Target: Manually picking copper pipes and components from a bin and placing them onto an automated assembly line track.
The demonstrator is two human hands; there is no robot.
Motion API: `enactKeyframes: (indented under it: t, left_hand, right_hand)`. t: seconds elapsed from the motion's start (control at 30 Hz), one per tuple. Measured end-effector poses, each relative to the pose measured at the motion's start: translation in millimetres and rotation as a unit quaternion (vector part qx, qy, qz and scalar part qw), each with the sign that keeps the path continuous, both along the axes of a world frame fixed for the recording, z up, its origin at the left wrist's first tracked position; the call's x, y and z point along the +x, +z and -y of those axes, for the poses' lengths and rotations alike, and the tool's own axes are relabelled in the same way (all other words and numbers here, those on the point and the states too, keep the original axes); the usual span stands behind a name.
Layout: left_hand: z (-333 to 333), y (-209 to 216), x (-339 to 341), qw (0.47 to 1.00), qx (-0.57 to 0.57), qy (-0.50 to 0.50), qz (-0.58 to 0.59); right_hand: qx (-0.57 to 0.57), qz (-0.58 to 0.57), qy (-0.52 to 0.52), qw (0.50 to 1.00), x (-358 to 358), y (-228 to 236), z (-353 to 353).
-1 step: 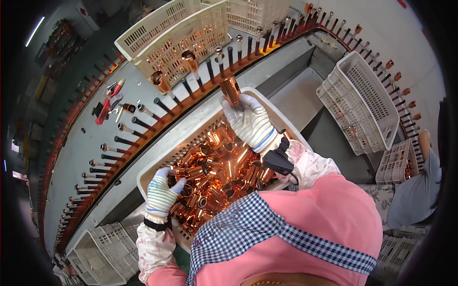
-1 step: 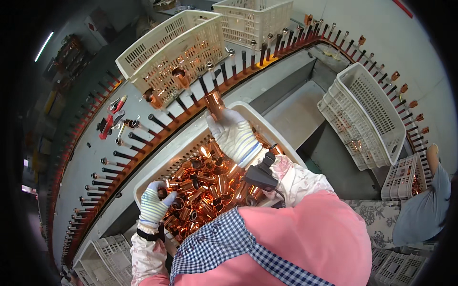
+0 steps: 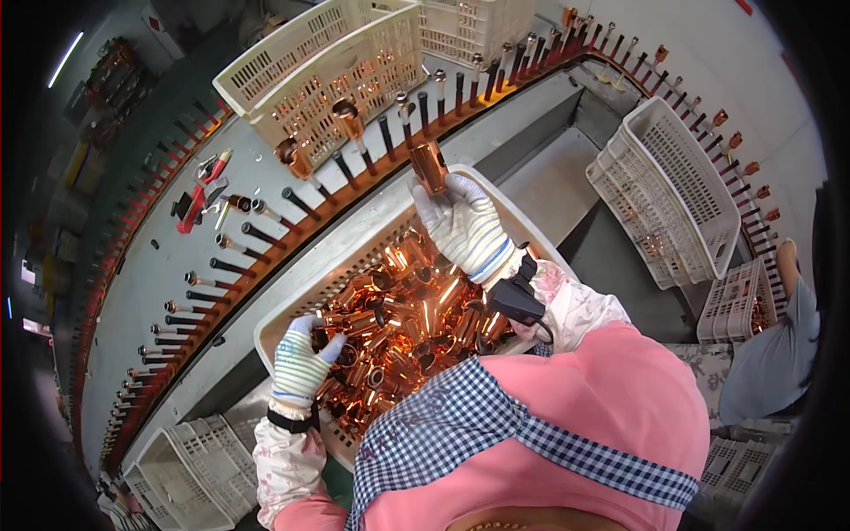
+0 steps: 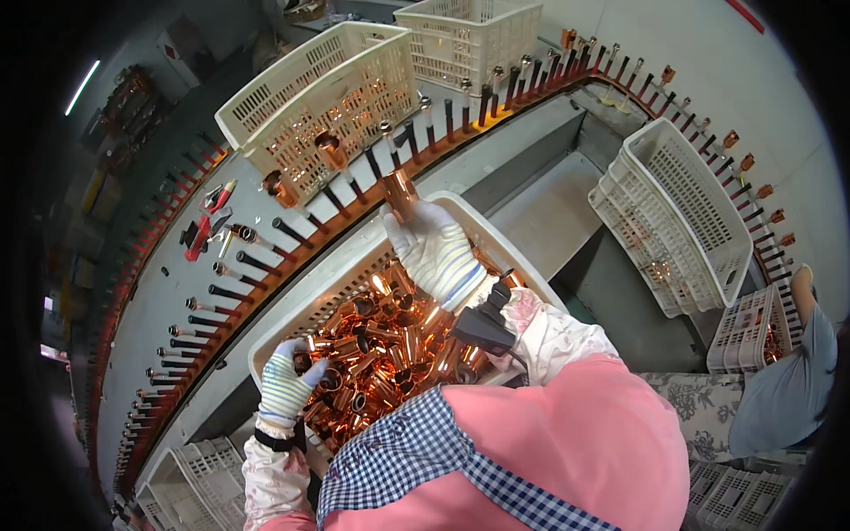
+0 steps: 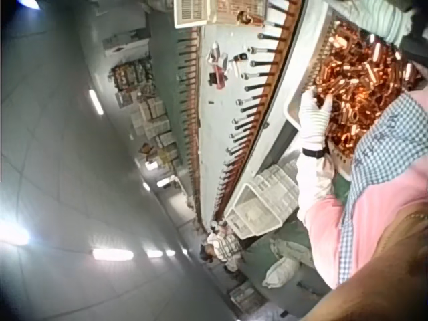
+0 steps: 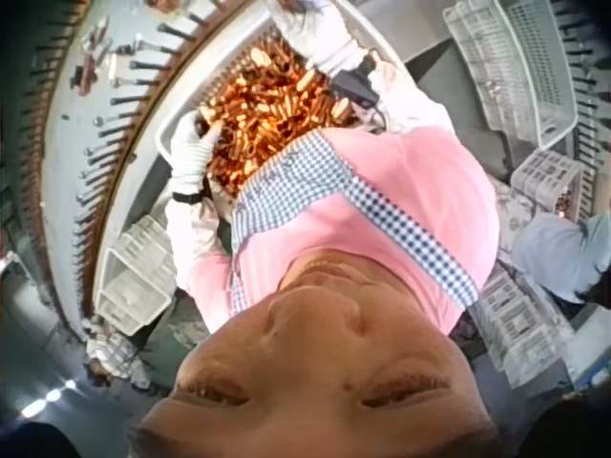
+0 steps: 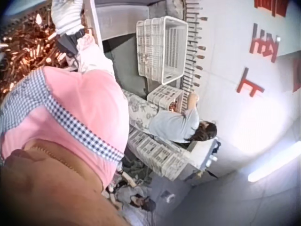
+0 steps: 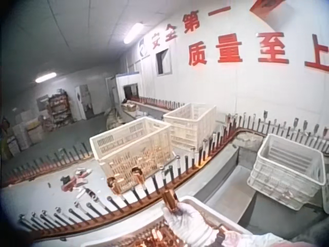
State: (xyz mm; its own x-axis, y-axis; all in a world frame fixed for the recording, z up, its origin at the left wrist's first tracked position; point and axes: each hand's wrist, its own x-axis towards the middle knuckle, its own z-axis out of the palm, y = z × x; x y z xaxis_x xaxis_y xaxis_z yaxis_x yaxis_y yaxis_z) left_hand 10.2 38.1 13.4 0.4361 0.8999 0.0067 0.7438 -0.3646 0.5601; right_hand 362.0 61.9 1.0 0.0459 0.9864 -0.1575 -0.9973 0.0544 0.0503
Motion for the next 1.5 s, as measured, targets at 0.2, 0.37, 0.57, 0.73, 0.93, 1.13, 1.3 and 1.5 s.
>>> enactKeyframes:
  t: [0.2, 0.37, 0.57, 0.73, 0.93, 1.13, 1.3, 1.5]
  left_hand:
    - [4.2, 11.6, -1.8, 0.999, -0.042, -0.022, -0.015]
    - [-51.7, 35.1, 1.4, 0.983, 0.173, 0.002, 0.055]
    - [-161.5, 52.8, 1.7, 0.91, 0.404, 0.082, 0.051]
    - [-237.9, 27.1, -8.1, 0.936, 0.096, 0.189, 0.281]
    - [-284.9, 41.3, -63.2, 0.947, 0.033, 0.243, 0.209]
    - [-284.6, 72.7, -132.1, 0.897, -0.086, 0.298, 0.315]
    - [-229.6, 120.2, -76.3, 0.948, -0.128, 0.198, 0.215]
    - [-210.5, 105.3, -127.7, 0.935, -0.189, 0.251, 0.167]
  right_hand:
    - [0.022, -0.002, -0.007, 1.0, 7.6, 19.2, 0.3]
    - [0.024, 0.001, -0.014, 1.0, 13.4, 10.4, -5.2]
    - [-0.008, 0.052, -0.036, 0.998, 12.9, 6.6, -4.1]
    - [-0.137, 0.08, -0.072, 0.985, 8.2, 6.2, -10.2]
    - [-0.164, 0.074, -0.064, 0.982, 14.3, -11.5, -22.2]
    - [-0.197, 0.106, -0.047, 0.973, -0.1, -21.1, -28.1]
    - [-0.123, 0.259, -0.127, 0.95, -2.2, -20.7, -25.6]
    - [-0.019, 0.499, -0.186, 0.846, -12.1, -0.3, -8.4]
